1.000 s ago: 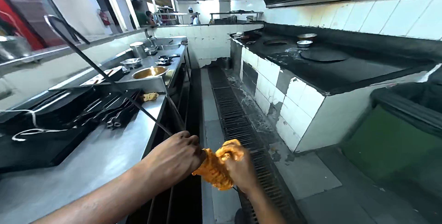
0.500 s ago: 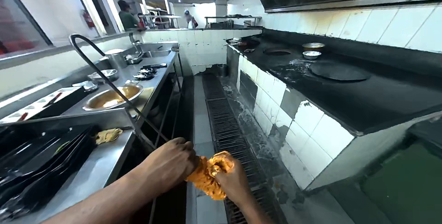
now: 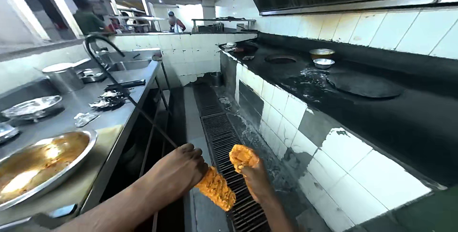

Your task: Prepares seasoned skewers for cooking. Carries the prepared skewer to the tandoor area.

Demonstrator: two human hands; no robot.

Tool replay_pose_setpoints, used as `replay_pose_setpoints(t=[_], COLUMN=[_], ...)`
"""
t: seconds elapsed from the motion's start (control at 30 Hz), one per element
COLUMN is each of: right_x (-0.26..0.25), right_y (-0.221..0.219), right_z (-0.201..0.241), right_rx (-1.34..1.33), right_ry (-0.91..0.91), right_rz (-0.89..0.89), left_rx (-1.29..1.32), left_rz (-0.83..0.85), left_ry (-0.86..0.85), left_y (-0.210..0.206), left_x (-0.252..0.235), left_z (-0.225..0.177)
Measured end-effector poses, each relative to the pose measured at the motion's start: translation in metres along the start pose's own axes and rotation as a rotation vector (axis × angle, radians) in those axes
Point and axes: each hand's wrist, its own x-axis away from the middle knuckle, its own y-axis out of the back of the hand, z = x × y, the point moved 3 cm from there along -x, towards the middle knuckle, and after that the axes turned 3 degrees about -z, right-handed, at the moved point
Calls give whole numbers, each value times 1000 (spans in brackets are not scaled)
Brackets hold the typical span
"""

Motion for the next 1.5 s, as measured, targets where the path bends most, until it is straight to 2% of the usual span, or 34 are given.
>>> replay_pose_setpoints(t=[0.13,0.23,0.43,0.63,0.67,0.77,0.9,1.0,1.1,1.2,1.33,1.4,1.5], right_x=[-74,-132,-255,-384,-408,-476,-560,-607,-655,-717,-794,-826,-866], right_y=[-12,-33,-88,-148,-155,-172,-195,-216,-245,-266,-289,-283,-264], right_z=[-15,-29,-45,-73,-78,-79,-96,-102,-124,-139,-139,-138,-151], right_rx=[155,265,334,431,431,342,342,241,259,164,154,37,-56], right_ry=[-129,-142,-21,226,231,283,120,212,282,379,306,366,248], right_rz=[22,40,200,211,218,86,169,75,166,2,3,-93,-217], left_rx=[-61,-81,-111,-94,-97,-92,-57,-31,-12,19,16,13,-13], left_rz=[-79,-84,-95,-11,-29,-69,23,14,28,9,-55,-153,-204], left_ry=[35,48,33,63,57,68,87,64,43,21,-54,-88,-111], left_y=[-27,-51,-121,-175,-183,-208,-251,-290,-328,-360,-391,-407,-431], left_x=[-22,-40,-91,-153,-163,-187,-216,-238,-262,-282,-311,-328,-355], left_z=[82,141,262,371,389,442,508,561,610,663,735,769,815])
